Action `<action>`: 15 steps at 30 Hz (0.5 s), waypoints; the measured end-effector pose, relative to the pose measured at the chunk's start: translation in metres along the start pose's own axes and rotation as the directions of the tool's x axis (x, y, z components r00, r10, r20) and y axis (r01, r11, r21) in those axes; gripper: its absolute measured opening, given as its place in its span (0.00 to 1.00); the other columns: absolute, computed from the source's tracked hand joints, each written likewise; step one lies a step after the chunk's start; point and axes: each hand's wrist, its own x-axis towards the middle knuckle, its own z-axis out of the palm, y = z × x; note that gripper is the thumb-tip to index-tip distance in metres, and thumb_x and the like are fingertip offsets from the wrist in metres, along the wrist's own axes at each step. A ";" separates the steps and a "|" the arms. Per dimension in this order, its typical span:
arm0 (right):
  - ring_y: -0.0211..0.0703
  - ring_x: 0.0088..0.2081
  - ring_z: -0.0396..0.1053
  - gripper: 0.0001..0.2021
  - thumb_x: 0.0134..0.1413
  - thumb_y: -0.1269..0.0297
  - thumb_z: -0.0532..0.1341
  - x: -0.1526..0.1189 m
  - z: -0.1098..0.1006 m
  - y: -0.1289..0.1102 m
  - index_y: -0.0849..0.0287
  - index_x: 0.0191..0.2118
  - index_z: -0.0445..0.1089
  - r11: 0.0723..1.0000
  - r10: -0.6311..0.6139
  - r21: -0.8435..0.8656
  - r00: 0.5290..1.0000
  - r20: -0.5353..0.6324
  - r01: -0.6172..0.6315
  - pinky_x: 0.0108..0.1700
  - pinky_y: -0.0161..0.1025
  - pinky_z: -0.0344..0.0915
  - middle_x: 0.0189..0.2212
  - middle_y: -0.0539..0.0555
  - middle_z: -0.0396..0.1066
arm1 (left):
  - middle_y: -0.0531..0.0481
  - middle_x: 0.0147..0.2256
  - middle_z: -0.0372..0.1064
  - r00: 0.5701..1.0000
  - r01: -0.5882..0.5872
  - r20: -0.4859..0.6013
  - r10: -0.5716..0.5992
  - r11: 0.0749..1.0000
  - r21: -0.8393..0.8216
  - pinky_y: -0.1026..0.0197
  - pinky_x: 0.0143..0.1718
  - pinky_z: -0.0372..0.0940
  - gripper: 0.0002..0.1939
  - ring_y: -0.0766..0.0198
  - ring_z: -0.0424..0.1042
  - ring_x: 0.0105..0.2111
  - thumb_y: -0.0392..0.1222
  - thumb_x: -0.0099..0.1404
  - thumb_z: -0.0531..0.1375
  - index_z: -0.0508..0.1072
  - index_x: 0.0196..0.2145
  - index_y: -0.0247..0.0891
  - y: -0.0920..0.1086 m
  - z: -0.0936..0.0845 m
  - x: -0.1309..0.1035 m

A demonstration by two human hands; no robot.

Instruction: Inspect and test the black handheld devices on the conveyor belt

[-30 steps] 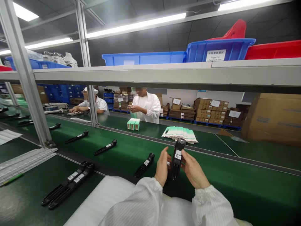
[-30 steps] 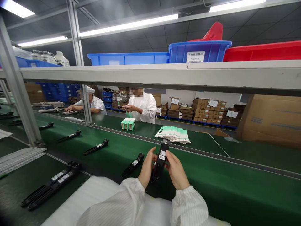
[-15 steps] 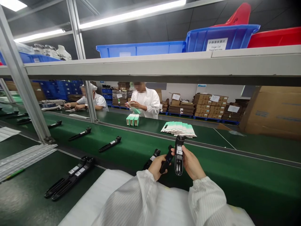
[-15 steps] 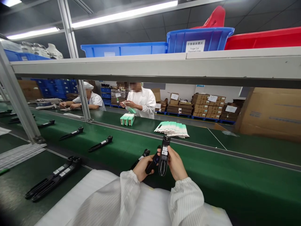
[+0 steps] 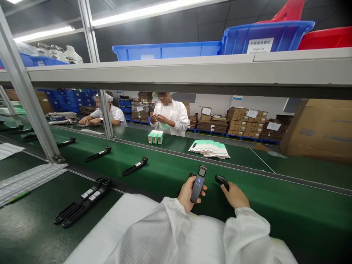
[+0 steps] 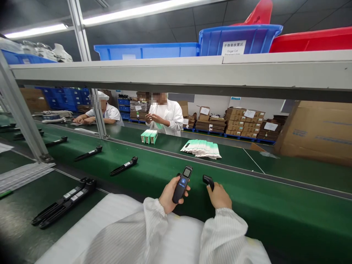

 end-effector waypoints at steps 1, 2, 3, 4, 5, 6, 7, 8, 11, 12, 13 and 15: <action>0.62 0.38 0.67 0.09 0.43 0.57 0.58 0.001 -0.002 0.004 0.57 0.26 0.68 0.999 0.002 -0.038 1.000 -0.022 -0.003 0.38 0.55 0.57 0.32 0.63 0.70 | 0.47 0.27 0.67 0.998 -0.043 -0.037 0.044 0.998 0.050 0.70 0.13 0.47 0.19 0.69 0.63 0.21 0.52 0.59 0.49 0.66 0.37 0.32 -0.002 0.002 0.000; 0.65 0.42 0.65 0.09 0.43 0.58 0.58 0.002 -0.004 0.006 0.58 0.28 0.69 0.998 -0.001 -0.067 0.999 -0.042 -0.002 0.40 0.56 0.56 0.35 0.65 0.69 | 0.48 0.27 0.66 0.993 -0.085 -0.069 0.092 0.991 0.106 0.70 0.14 0.47 0.18 0.69 0.62 0.21 0.51 0.59 0.50 0.65 0.36 0.33 -0.004 0.005 0.000; 0.66 0.45 0.62 0.09 0.44 0.59 0.57 0.002 -0.005 0.006 0.58 0.30 0.70 0.996 -0.009 -0.092 0.998 -0.064 0.003 0.42 0.57 0.55 0.39 0.66 0.68 | 0.49 0.26 0.66 0.985 -0.125 -0.093 0.142 0.978 0.166 0.70 0.14 0.46 0.17 0.69 0.62 0.21 0.51 0.58 0.50 0.65 0.36 0.34 -0.005 0.006 0.000; 0.67 0.48 0.60 0.11 0.44 0.60 0.57 0.002 -0.005 0.005 0.57 0.34 0.70 0.994 -0.028 -0.109 0.995 -0.091 0.018 0.44 0.57 0.54 0.43 0.66 0.67 | 0.50 0.26 0.65 0.973 -0.171 -0.111 0.201 0.957 0.234 0.70 0.15 0.47 0.16 0.69 0.61 0.22 0.50 0.58 0.51 0.64 0.37 0.35 -0.007 0.007 0.000; 0.65 0.50 0.58 0.13 0.45 0.59 0.56 0.002 -0.005 0.000 0.57 0.37 0.70 0.993 -0.059 -0.105 0.991 -0.120 0.046 0.45 0.57 0.54 0.45 0.65 0.66 | 0.52 0.26 0.63 0.954 -0.227 -0.120 0.274 0.924 0.308 0.70 0.17 0.49 0.16 0.70 0.61 0.22 0.49 0.57 0.53 0.64 0.38 0.36 -0.007 0.008 0.000; 0.63 0.51 0.58 0.15 0.46 0.58 0.55 0.001 -0.004 -0.006 0.55 0.39 0.70 0.994 -0.096 -0.072 0.986 -0.136 0.087 0.47 0.55 0.54 0.46 0.63 0.66 | 0.53 0.26 0.62 0.927 -0.288 -0.118 0.356 0.876 0.386 0.69 0.20 0.52 0.16 0.70 0.61 0.24 0.48 0.56 0.54 0.64 0.40 0.38 -0.008 0.008 0.000; 0.60 0.49 0.60 0.15 0.46 0.56 0.55 -0.001 -0.003 -0.013 0.54 0.40 0.70 0.991 -0.133 -0.001 0.982 -0.131 0.134 0.47 0.53 0.55 0.45 0.61 0.67 | 0.53 0.27 0.62 0.892 -0.345 -0.108 0.439 0.817 0.463 0.68 0.23 0.54 0.17 0.69 0.61 0.26 0.46 0.56 0.56 0.64 0.42 0.39 -0.008 0.008 0.000; 0.57 0.47 0.63 0.16 0.47 0.54 0.55 -0.004 -0.001 -0.022 0.53 0.39 0.71 0.979 -0.164 0.107 0.981 -0.101 0.174 0.46 0.50 0.57 0.43 0.59 0.69 | 0.53 0.29 0.62 0.852 -0.395 -0.095 0.515 0.751 0.530 0.67 0.28 0.57 0.18 0.68 0.62 0.28 0.44 0.55 0.58 0.64 0.44 0.40 -0.008 0.008 -0.001; 0.51 0.41 0.67 0.19 0.46 0.47 0.56 -0.018 0.004 -0.051 0.54 0.37 0.73 0.848 -0.215 0.518 0.967 0.139 0.114 0.41 0.44 0.61 0.38 0.56 0.73 | 0.49 0.39 0.63 0.746 -0.487 -0.036 0.665 0.581 0.653 0.61 0.40 0.58 0.23 0.63 0.63 0.38 0.39 0.53 0.59 0.62 0.48 0.42 -0.008 0.012 -0.007; 0.50 0.41 0.67 0.20 0.45 0.46 0.57 -0.024 0.006 -0.059 0.55 0.38 0.73 0.785 -0.239 0.616 0.948 0.209 0.062 0.40 0.43 0.61 0.38 0.56 0.73 | 0.48 0.42 0.62 0.721 -0.503 -0.022 0.692 0.545 0.671 0.60 0.42 0.58 0.24 0.61 0.62 0.41 0.37 0.53 0.59 0.62 0.49 0.42 -0.009 0.014 -0.009; 0.49 0.42 0.67 0.20 0.45 0.47 0.58 -0.029 0.008 -0.066 0.55 0.38 0.73 0.724 -0.277 0.690 0.926 0.256 0.026 0.39 0.42 0.62 0.38 0.56 0.73 | 0.47 0.44 0.61 0.703 -0.519 -0.005 0.711 0.518 0.680 0.59 0.44 0.57 0.24 0.60 0.62 0.43 0.36 0.53 0.59 0.61 0.49 0.43 -0.009 0.016 -0.011; 0.47 0.41 0.66 0.19 0.45 0.49 0.60 -0.037 0.011 -0.076 0.56 0.38 0.73 0.629 -0.334 0.777 0.898 0.288 -0.015 0.39 0.40 0.62 0.36 0.55 0.72 | 0.47 0.44 0.61 0.704 -0.543 0.038 0.709 0.503 0.673 0.59 0.45 0.57 0.25 0.60 0.62 0.43 0.38 0.54 0.59 0.60 0.50 0.42 -0.008 0.019 -0.013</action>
